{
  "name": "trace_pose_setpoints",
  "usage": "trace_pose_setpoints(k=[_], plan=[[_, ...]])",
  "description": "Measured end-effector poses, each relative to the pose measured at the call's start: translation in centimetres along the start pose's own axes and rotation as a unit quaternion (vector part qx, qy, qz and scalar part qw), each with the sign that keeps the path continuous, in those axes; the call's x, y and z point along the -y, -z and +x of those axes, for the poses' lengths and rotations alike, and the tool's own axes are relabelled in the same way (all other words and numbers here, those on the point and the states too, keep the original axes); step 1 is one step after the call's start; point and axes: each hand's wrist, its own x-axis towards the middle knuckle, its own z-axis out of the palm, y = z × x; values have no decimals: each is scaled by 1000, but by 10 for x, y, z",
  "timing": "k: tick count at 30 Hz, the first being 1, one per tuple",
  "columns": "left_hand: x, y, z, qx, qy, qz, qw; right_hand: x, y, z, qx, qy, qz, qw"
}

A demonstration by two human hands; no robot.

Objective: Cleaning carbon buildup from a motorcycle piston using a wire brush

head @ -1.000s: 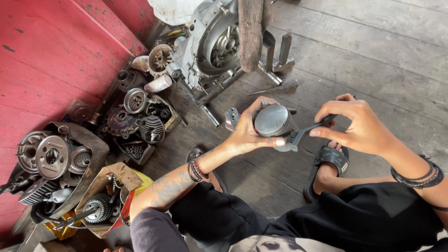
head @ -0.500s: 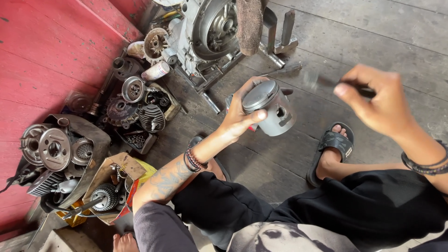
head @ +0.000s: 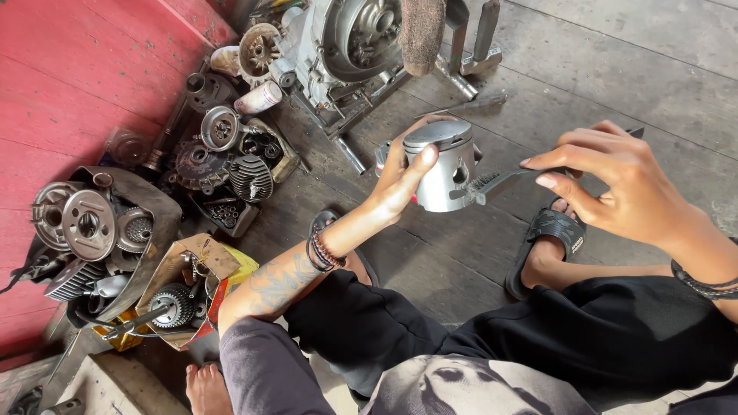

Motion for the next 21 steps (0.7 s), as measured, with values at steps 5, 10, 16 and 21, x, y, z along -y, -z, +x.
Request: trace_pose_setpoints(k=[5, 10, 16, 21], plan=[[4, -6, -1, -10, -9, 44, 999, 34, 1, 6, 3, 38, -7, 999], [5, -4, -1, -16, -16, 30, 999, -14, -7, -7, -30, 26, -37, 999], [-1, -10, -2, 0, -18, 34, 999, 5, 5, -2, -8, 6, -19, 1000], [3, -4, 0, -14, -1, 14, 1000, -11, -6, -8, -21, 35, -25, 999]])
